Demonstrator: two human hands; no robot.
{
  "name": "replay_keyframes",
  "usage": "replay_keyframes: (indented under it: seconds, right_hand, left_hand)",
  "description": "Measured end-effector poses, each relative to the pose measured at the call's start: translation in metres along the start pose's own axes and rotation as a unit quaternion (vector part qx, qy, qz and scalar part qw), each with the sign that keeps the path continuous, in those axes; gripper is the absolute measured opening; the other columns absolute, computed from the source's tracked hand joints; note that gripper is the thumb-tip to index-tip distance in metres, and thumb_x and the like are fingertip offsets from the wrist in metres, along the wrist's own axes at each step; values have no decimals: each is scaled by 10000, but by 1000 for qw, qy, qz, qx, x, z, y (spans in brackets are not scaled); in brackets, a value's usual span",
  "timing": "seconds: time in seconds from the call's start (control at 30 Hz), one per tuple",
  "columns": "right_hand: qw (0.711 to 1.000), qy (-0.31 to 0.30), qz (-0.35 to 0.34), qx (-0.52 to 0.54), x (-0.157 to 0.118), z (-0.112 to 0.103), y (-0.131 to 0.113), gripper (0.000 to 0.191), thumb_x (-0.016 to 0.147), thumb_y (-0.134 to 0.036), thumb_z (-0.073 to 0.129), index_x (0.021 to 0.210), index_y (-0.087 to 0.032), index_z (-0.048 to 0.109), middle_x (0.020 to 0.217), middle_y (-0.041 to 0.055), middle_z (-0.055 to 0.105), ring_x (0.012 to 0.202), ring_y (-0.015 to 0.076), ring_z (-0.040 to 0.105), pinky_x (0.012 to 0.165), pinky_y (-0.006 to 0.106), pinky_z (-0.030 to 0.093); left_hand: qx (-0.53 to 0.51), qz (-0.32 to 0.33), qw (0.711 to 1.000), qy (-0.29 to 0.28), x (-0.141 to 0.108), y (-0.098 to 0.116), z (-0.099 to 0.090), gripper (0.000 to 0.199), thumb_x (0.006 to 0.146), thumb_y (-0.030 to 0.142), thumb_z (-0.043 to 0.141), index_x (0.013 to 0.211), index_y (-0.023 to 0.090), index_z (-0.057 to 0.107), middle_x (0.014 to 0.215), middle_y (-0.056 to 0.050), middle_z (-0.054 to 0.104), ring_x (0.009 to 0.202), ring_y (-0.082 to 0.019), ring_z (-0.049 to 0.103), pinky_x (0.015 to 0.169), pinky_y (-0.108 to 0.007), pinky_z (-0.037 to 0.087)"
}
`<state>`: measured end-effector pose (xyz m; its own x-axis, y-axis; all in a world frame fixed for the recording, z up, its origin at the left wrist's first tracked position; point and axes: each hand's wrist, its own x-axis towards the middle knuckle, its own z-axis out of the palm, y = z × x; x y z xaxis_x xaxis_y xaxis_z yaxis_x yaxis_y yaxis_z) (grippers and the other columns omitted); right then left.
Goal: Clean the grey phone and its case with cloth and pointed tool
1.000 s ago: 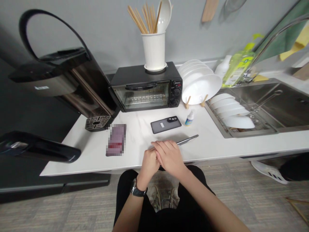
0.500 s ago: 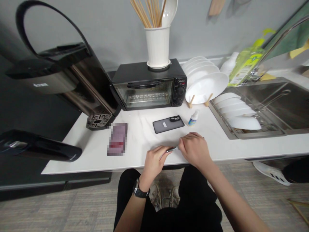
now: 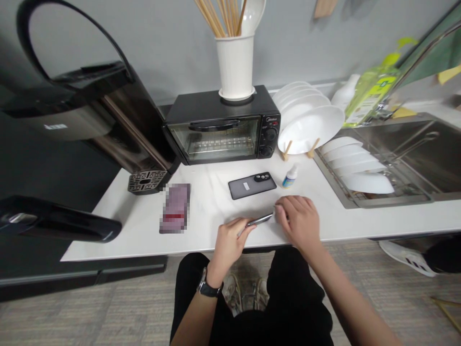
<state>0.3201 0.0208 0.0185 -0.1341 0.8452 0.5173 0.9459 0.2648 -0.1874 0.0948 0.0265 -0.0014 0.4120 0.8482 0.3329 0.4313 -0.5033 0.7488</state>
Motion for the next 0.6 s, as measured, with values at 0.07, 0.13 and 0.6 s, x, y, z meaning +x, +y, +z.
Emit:
replay_keyframes:
  seconds: [0.07,0.13,0.6]
  right_hand:
    - [999,-14,36,-29,13,-5,6,347,1048,-234,442,765,-202,639,786,72,707,803,244,605,839,397,377]
    - [998,-23,41,-40,22,-3,-6,381,1026,-195,449,678,-212,604,728,73,693,773,240,606,841,402,373]
    - [999,14,-17,43,-9,5,2,292,1077,-317,440,1086,-160,686,990,105,723,916,263,585,867,401,414]
  left_hand:
    - [4,0,1000,2,0,0,0,172,1032,313,606,1081,216,740,963,-50,795,863,-199,749,760,-270,541]
    - [15,-2,1000,7,0,-2,1,164,1028,311,610,1023,206,736,900,-47,781,803,-191,732,722,-264,528]
    - [4,-22,1000,6,-1,-4,1,181,1020,321,624,942,197,730,855,-41,771,751,-178,712,701,-258,520]
